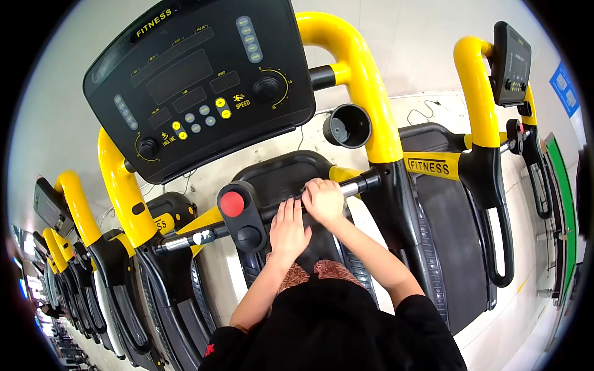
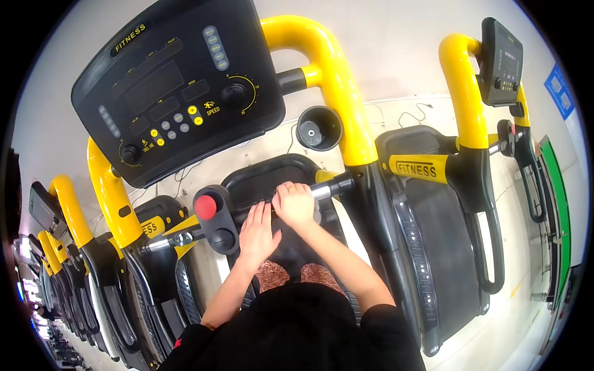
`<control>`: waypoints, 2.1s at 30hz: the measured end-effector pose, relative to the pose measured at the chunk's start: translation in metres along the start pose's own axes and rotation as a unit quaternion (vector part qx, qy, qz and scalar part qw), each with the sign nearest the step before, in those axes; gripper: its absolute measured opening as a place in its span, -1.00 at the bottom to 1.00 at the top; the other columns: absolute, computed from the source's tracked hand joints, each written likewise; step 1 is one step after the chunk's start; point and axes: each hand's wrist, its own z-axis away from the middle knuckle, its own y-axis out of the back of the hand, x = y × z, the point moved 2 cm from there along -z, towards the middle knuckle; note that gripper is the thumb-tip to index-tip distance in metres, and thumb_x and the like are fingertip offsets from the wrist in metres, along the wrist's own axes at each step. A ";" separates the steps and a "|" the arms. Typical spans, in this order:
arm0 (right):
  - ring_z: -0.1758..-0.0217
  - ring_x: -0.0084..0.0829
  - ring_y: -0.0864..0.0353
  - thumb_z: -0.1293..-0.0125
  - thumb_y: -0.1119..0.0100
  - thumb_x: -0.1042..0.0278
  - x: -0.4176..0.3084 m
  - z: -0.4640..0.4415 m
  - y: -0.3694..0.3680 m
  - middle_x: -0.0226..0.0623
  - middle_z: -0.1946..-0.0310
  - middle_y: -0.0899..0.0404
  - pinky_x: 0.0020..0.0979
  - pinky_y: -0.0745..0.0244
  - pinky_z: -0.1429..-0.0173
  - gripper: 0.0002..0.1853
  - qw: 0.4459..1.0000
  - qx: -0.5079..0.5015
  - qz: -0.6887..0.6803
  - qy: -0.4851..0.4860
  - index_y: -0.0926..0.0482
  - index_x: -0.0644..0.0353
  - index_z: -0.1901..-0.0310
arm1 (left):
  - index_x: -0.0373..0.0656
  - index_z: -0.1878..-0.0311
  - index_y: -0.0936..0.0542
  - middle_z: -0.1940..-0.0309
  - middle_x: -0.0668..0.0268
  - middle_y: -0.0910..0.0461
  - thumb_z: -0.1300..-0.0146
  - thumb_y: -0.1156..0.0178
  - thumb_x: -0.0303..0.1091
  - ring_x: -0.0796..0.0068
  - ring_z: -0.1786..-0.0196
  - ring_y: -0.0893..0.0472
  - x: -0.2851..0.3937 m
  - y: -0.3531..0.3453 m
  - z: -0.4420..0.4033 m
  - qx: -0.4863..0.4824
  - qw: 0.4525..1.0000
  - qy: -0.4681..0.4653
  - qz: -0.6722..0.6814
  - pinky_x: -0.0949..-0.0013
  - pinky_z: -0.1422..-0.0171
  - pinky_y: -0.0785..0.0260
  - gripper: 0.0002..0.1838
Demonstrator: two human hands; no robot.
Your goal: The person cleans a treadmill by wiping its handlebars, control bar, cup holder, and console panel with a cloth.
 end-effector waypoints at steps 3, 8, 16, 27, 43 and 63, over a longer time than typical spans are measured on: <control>0.29 -0.25 -0.59 -0.06 -0.12 0.31 -0.011 0.006 0.005 -0.26 0.38 -0.58 -0.25 -0.42 0.06 -0.88 0.992 0.101 -0.021 0.071 -0.56 0.16 0.42 | -0.33 -0.28 -0.24 -0.31 0.04 -0.22 0.07 -0.33 -0.26 0.06 -0.35 -0.23 -0.001 0.003 0.014 0.012 0.999 -0.016 -0.028 0.16 -0.37 -0.14 -0.18; 0.32 -0.17 -0.64 -0.13 -0.05 0.23 -0.015 -0.028 -0.011 -0.16 0.41 -0.64 -0.20 -0.52 0.18 -0.75 0.981 -0.190 0.022 -0.014 -0.65 0.20 0.35 | -0.40 -0.28 -0.19 -0.27 -0.09 -0.23 0.06 -0.31 -0.33 -0.02 -0.32 -0.25 -0.014 -0.001 0.013 0.044 0.996 -0.015 0.072 0.13 -0.39 -0.12 -0.18; 0.01 -0.14 -0.61 -0.08 0.05 0.28 -0.014 -0.063 -0.043 -0.05 0.14 -0.62 -0.25 -0.47 -0.07 -0.65 0.859 -0.493 0.032 -0.137 -0.67 0.21 0.20 | -0.41 -0.28 -0.21 -0.28 -0.10 -0.22 0.02 -0.28 -0.33 -0.01 -0.31 -0.29 -0.027 0.003 0.021 0.011 0.998 0.028 0.049 0.18 -0.37 -0.17 -0.21; 0.13 -0.14 -0.65 -0.09 0.01 0.22 -0.034 -0.062 -0.045 -0.07 0.25 -0.65 -0.19 -0.52 0.06 -0.67 0.870 -0.485 0.038 -0.082 -0.68 0.21 0.27 | -0.46 -0.26 -0.19 -0.23 -0.14 -0.26 0.07 -0.28 -0.39 -0.07 -0.31 -0.26 -0.012 -0.013 0.024 0.088 0.994 0.041 0.047 0.16 -0.36 -0.18 -0.20; 0.27 -0.33 -0.62 -0.14 -0.01 0.19 -0.017 -0.075 -0.102 -0.08 0.43 -0.62 -0.26 -0.44 0.14 -0.65 0.822 -0.563 -0.081 0.004 -0.60 0.37 0.34 | -0.33 -0.25 -0.28 -0.22 -0.03 -0.31 0.00 -0.22 -0.42 0.05 -0.28 -0.33 -0.023 -0.004 0.029 0.109 0.985 0.040 0.127 0.17 -0.33 -0.22 -0.32; -0.01 -0.31 -0.53 -0.32 0.09 0.14 0.009 0.083 -0.001 -0.25 0.05 -0.57 -0.16 -0.37 -0.23 -0.62 0.294 0.026 -0.842 -0.451 -0.50 0.24 0.01 | -0.30 -0.21 -0.34 -0.06 0.18 -0.50 -0.22 0.02 -0.53 0.32 -0.11 -0.51 -0.019 -0.083 0.038 -0.312 0.479 0.232 0.787 0.25 -0.18 -0.39 -0.55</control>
